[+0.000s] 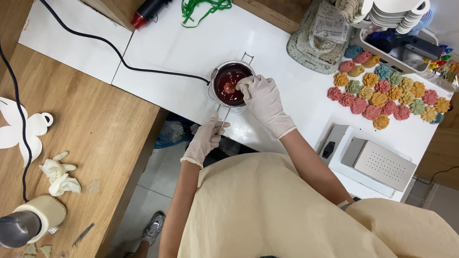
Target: The recorder prepares wax shapes by dipping them into a colored liquid and then organizing them on a tray.
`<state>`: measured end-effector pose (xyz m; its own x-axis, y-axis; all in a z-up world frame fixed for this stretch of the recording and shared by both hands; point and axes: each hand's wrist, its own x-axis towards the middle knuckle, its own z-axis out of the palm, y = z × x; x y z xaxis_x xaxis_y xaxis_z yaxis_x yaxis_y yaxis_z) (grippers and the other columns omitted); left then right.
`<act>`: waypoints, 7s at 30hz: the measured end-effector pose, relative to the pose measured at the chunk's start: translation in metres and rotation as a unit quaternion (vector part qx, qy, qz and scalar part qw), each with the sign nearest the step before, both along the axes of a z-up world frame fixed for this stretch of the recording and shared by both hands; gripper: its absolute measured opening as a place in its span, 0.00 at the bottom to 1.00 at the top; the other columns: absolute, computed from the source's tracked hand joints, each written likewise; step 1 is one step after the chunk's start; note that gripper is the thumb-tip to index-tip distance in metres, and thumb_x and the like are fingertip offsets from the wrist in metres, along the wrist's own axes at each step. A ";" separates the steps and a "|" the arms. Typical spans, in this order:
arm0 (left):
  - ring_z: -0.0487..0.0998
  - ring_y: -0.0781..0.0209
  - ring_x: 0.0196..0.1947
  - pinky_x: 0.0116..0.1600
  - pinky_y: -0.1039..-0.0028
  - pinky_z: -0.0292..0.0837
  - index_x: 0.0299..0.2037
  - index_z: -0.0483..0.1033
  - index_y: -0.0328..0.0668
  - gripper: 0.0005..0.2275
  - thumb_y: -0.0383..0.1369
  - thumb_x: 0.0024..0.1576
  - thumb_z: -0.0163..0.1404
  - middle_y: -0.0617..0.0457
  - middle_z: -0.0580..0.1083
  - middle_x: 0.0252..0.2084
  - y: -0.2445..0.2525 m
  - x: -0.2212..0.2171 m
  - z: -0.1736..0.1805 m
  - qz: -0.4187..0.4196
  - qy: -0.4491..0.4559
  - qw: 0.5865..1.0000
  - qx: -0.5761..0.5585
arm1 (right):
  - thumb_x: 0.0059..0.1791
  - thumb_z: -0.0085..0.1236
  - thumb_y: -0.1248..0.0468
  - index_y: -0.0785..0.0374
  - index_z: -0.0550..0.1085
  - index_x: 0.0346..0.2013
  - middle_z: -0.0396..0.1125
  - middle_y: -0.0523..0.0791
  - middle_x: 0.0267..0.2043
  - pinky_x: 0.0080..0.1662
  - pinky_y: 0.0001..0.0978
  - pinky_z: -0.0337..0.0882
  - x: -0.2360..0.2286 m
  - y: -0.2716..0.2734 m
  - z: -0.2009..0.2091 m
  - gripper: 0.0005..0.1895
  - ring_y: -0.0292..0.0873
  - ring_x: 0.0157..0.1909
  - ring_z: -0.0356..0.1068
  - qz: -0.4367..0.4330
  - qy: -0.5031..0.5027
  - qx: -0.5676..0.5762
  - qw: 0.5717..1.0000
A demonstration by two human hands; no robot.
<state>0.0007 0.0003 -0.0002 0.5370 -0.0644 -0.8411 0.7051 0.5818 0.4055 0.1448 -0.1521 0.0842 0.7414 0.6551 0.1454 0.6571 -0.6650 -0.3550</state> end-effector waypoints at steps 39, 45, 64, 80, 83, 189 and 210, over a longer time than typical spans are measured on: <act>0.47 0.73 0.15 0.19 0.80 0.41 0.43 0.76 0.35 0.26 0.52 0.67 0.34 0.64 0.57 0.20 -0.002 0.001 0.012 -0.025 -0.033 0.999 0.010 | 0.54 0.49 0.59 0.53 0.77 0.36 0.75 0.39 0.36 0.43 0.45 0.68 0.020 -0.003 -0.012 0.09 0.48 0.39 0.70 -0.011 -0.004 -0.004 1.000; 0.48 0.74 0.15 0.19 0.80 0.41 0.43 0.76 0.35 0.26 0.52 0.68 0.34 0.64 0.57 0.20 -0.003 0.001 0.003 -0.016 -0.023 1.000 0.010 | 0.58 0.49 0.57 0.51 0.77 0.37 0.73 0.43 0.34 0.46 0.43 0.71 0.020 0.001 -0.019 0.10 0.47 0.38 0.71 -0.032 0.073 -0.013 0.997; 0.60 0.70 0.18 0.24 0.80 0.57 0.42 0.79 0.36 0.24 0.52 0.65 0.39 0.56 0.73 0.28 -0.017 0.005 -0.013 0.036 -0.040 0.995 0.086 | 0.58 0.45 0.56 0.55 0.77 0.37 0.73 0.43 0.33 0.45 0.40 0.72 0.017 0.010 0.006 0.13 0.46 0.37 0.73 -0.055 0.160 0.002 0.986; 0.76 0.65 0.32 0.31 0.73 0.70 0.52 0.75 0.42 0.22 0.52 0.62 0.44 0.52 0.79 0.39 0.016 -0.099 0.011 0.152 0.010 0.952 0.265 | 0.60 0.44 0.62 0.62 0.76 0.44 0.74 0.41 0.35 0.37 0.28 0.72 0.030 0.016 0.000 0.12 0.34 0.34 0.71 -0.089 0.285 0.127 0.946; 0.75 0.67 0.32 0.28 0.71 0.66 0.51 0.75 0.40 0.18 0.45 0.61 0.48 0.54 0.78 0.40 0.047 -0.160 -0.020 0.272 0.008 0.926 0.261 | 0.62 0.45 0.62 0.64 0.77 0.45 0.73 0.41 0.35 0.41 0.25 0.69 0.046 0.002 -0.029 0.12 0.31 0.36 0.69 -0.078 0.295 0.156 0.940; 0.77 0.70 0.42 0.56 0.77 0.80 0.57 0.75 0.42 0.26 0.10 0.49 0.54 0.56 0.76 0.47 0.017 0.039 0.246 -0.051 -0.502 0.745 0.437 | 0.47 0.71 0.50 0.43 0.77 0.52 0.60 0.39 0.47 0.50 0.41 0.64 -0.029 -0.017 0.193 0.20 0.42 0.42 0.61 0.121 -0.233 0.121 0.957; 0.78 0.69 0.46 0.55 0.77 0.77 0.57 0.75 0.41 0.25 0.11 0.49 0.54 0.57 0.77 0.53 0.010 0.060 0.253 -0.149 -0.512 0.754 0.384 | 0.49 0.73 0.54 0.41 0.79 0.47 0.58 0.38 0.49 0.50 0.37 0.62 -0.005 -0.040 0.195 0.13 0.41 0.43 0.58 0.178 -0.212 0.195 0.941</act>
<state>0.0605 0.0102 0.2525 0.9881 -0.0150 0.1531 -0.1526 -0.2233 0.9627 0.1394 -0.1918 0.2793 0.3056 0.6874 0.6589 0.9513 -0.2491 -0.1814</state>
